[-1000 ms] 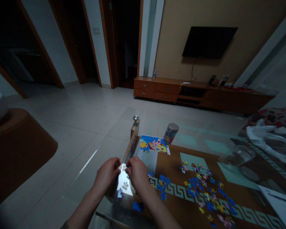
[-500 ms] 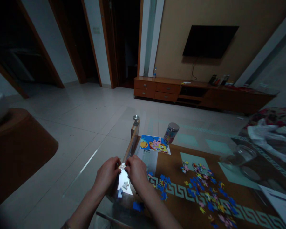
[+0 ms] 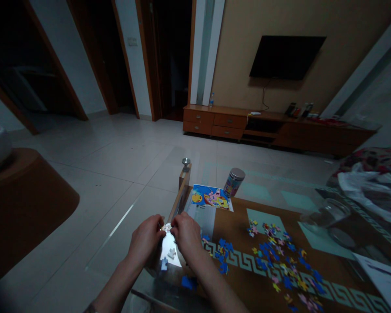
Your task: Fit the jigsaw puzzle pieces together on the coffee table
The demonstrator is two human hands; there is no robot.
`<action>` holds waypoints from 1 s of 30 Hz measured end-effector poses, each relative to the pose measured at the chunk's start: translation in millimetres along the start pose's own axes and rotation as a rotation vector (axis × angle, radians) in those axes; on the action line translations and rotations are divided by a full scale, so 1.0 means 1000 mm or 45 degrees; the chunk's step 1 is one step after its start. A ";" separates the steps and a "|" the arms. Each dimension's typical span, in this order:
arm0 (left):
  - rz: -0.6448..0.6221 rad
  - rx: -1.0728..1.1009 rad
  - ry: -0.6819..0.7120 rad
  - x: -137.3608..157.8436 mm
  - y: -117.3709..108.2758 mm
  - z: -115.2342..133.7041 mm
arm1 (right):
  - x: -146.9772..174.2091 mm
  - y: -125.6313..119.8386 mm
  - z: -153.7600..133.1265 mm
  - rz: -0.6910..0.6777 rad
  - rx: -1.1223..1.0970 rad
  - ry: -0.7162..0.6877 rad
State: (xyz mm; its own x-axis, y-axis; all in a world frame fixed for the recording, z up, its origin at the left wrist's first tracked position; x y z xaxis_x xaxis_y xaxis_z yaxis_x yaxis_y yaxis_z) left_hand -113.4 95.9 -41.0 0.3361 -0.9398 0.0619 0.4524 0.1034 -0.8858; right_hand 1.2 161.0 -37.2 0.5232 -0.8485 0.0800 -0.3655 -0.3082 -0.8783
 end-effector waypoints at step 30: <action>-0.065 -0.009 -0.049 0.000 0.000 -0.008 | 0.031 -0.066 0.096 0.188 -0.069 0.065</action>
State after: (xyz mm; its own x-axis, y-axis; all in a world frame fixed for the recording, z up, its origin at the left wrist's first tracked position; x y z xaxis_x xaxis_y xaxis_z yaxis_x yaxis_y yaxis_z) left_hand -120.5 93.5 -44.5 0.3443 -0.9306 0.1242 0.4641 0.0536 -0.8842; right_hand 115.0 196.4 -21.9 0.4216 -0.9065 -0.0228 -0.4772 -0.2004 -0.8556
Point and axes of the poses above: each hand's wrist, its own x-axis away from the middle knuckle, its own y-axis out of the palm, z = x × y, the point moved 5 cm from there along -x, towards the middle knuckle, and after that the axes turned 6 degrees about y, right-handed, at the moved point
